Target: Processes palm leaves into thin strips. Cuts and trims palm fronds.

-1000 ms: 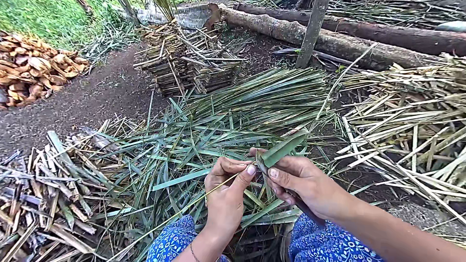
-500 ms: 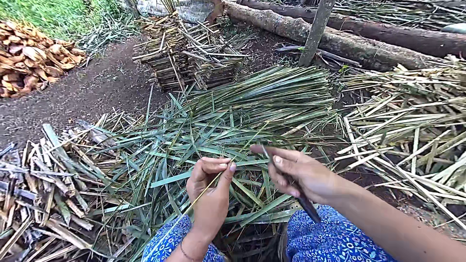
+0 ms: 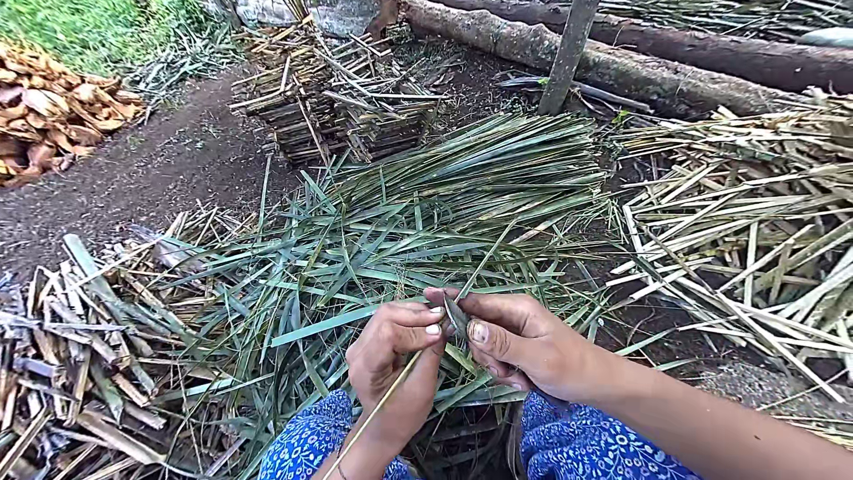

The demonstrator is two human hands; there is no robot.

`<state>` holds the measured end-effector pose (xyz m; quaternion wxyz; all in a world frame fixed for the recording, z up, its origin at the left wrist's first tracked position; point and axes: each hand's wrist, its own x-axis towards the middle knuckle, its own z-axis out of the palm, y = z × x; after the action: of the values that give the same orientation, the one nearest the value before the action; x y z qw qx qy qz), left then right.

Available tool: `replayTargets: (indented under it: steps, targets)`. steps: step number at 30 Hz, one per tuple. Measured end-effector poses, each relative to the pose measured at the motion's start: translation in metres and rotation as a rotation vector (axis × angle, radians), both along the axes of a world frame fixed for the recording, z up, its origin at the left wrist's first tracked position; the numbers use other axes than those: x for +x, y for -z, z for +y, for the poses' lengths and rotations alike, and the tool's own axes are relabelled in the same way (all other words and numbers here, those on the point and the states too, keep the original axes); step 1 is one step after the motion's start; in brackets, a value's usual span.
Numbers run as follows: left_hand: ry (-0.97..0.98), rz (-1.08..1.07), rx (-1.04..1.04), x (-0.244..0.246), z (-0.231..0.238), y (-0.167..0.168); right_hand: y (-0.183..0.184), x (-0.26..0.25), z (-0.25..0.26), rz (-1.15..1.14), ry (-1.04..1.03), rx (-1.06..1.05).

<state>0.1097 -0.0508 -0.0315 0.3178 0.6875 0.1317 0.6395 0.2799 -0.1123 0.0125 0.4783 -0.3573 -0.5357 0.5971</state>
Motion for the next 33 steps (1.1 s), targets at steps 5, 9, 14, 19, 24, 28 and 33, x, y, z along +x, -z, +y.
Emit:
replayTargets:
  steps: [5,9,14,19,24,28,33]
  targets:
    - [0.001,0.019,0.032,-0.006,-0.002,-0.002,-0.005,0.028,0.011,0.05,0.368,0.026]
    - [-0.023,0.026,0.045,-0.005,-0.001,0.001,-0.005,0.029,0.01,0.116,0.389,-0.009]
    - [-0.025,0.023,0.105,-0.005,0.001,0.001,-0.004,0.01,-0.005,0.107,-0.108,-0.065]
    - [0.002,0.019,0.122,-0.008,-0.001,-0.002,-0.001,0.012,0.0,0.122,-0.068,-0.026]
    - [-0.068,0.028,0.142,-0.021,0.0,-0.007,-0.007,0.066,0.018,0.33,0.503,0.006]
    - [-0.065,-0.004,0.009,-0.016,-0.001,-0.005,-0.001,0.055,0.001,0.256,0.285,-0.028]
    - [0.043,-0.069,-0.136,-0.001,-0.01,-0.006,-0.005,0.008,-0.008,0.155,-0.134,-0.105]
